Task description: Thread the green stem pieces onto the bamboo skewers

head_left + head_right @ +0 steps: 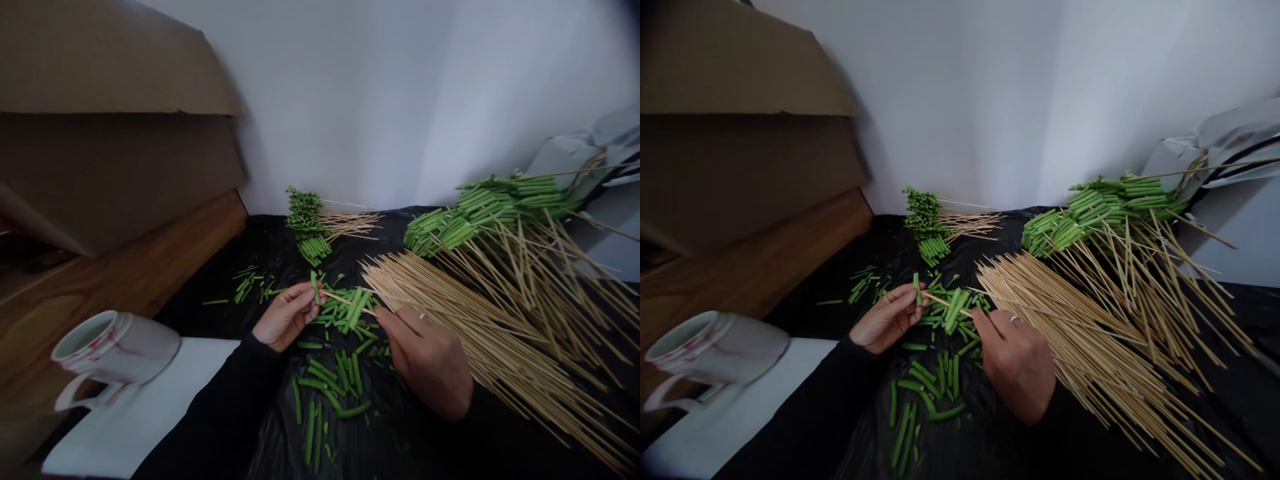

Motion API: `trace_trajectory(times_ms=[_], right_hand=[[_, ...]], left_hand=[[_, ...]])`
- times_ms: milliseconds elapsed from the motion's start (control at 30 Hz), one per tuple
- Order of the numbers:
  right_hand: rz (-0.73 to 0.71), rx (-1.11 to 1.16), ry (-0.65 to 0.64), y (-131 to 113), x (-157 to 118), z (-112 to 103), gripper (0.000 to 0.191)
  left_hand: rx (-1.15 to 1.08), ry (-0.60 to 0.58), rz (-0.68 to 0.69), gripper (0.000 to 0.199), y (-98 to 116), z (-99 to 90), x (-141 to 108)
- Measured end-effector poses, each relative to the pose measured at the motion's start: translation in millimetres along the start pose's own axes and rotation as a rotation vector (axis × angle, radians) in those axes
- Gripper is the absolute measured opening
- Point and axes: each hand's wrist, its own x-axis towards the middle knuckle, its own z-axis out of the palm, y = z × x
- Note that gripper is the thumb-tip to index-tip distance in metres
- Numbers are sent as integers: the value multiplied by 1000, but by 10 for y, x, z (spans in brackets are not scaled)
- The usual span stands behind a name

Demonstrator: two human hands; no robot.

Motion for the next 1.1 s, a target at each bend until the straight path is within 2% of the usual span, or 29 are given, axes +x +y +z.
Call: trace_trajectory(times_ms=[400,633,900,1100], right_hand=[[-13,-41,-21,11,-28,22,29],[-32,-59,-28,-3,-11,-14,29],[-64,-28,-48,-9,8,-45,28],[-53,-35,-58,-19,0,-12,30]], left_hand=[[60,38,-2,33,-20,6,1],[160,43,34,28,-14,-22,21],[293,-22,18,24,-25,-97,26],[320,-9,33,24,-50,-66,26]])
